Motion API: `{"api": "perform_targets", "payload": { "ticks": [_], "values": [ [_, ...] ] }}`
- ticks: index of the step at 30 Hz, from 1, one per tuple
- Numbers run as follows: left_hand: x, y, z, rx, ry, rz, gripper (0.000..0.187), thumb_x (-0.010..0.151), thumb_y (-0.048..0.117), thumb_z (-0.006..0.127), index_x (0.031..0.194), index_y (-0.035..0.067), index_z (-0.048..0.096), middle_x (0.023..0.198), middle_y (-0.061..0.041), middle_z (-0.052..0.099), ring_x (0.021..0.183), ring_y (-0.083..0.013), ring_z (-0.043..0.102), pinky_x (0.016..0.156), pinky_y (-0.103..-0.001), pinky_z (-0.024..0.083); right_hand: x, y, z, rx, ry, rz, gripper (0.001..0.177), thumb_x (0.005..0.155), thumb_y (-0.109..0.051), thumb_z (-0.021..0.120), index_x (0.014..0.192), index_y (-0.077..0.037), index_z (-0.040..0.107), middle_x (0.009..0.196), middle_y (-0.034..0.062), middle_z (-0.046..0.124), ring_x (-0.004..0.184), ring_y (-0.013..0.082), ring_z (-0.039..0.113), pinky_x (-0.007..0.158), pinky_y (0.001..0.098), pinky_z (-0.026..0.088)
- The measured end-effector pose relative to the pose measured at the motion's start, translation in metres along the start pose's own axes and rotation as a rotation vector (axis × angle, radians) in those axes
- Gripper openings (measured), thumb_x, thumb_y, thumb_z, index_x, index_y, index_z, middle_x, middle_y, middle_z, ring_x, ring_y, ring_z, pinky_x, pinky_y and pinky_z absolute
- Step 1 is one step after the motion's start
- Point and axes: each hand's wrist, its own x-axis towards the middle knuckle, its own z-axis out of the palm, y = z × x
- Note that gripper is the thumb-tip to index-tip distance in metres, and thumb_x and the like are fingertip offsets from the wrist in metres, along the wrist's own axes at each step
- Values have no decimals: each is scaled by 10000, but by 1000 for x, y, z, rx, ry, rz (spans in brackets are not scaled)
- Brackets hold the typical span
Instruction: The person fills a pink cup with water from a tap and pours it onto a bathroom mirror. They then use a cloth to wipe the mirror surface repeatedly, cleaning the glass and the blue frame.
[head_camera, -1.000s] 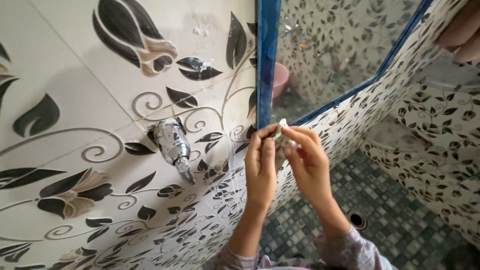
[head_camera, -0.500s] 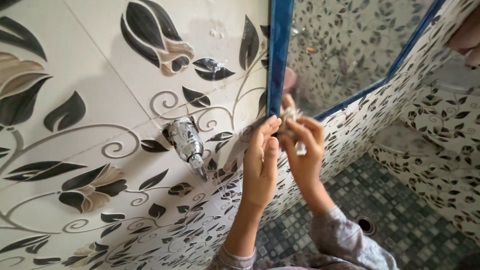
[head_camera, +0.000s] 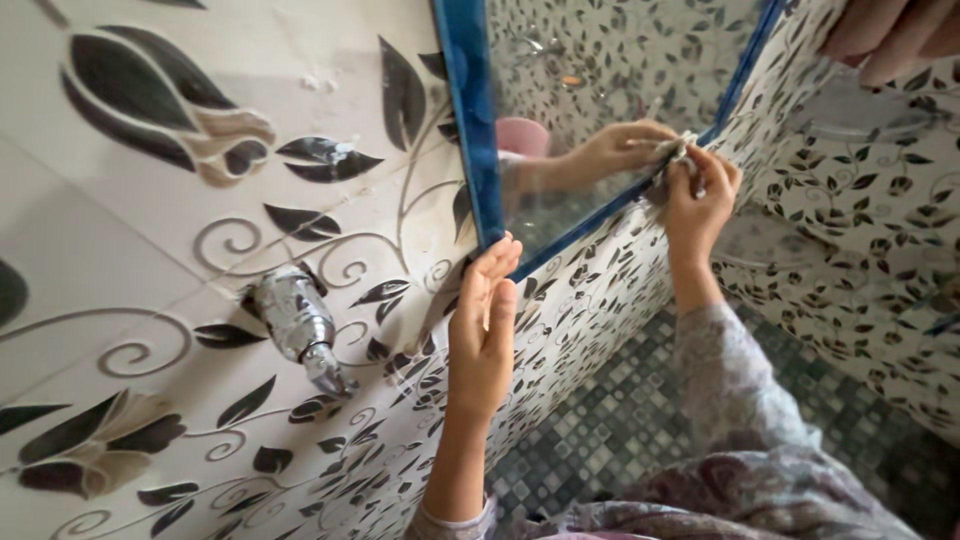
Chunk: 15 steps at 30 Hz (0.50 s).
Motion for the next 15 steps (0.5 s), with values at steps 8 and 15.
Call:
{"api": "perform_targets", "payload": {
  "ticks": [8,15],
  "values": [
    [5,-4,6,-51,-17,23,432,1094,127,431,1483,-60,424,1504,-230,536,1428,-298,517,1215,-404,372,-110,-86,12,-162,-188,-507,569,918,39,600,1476,1,495,1394,175,446,1271,328,497,1035,455,519],
    [3,1,8,-34,-4,16,430,1091,131,415,1473,-65,437,1488,-229,552,1409,-295,534,1207,-402,383,-14,-5,15,-84,-27,-91,373,1119,-41,508,1487,-84,556,1403,120,465,1109,162,591,932,238,606]
  ]
}}
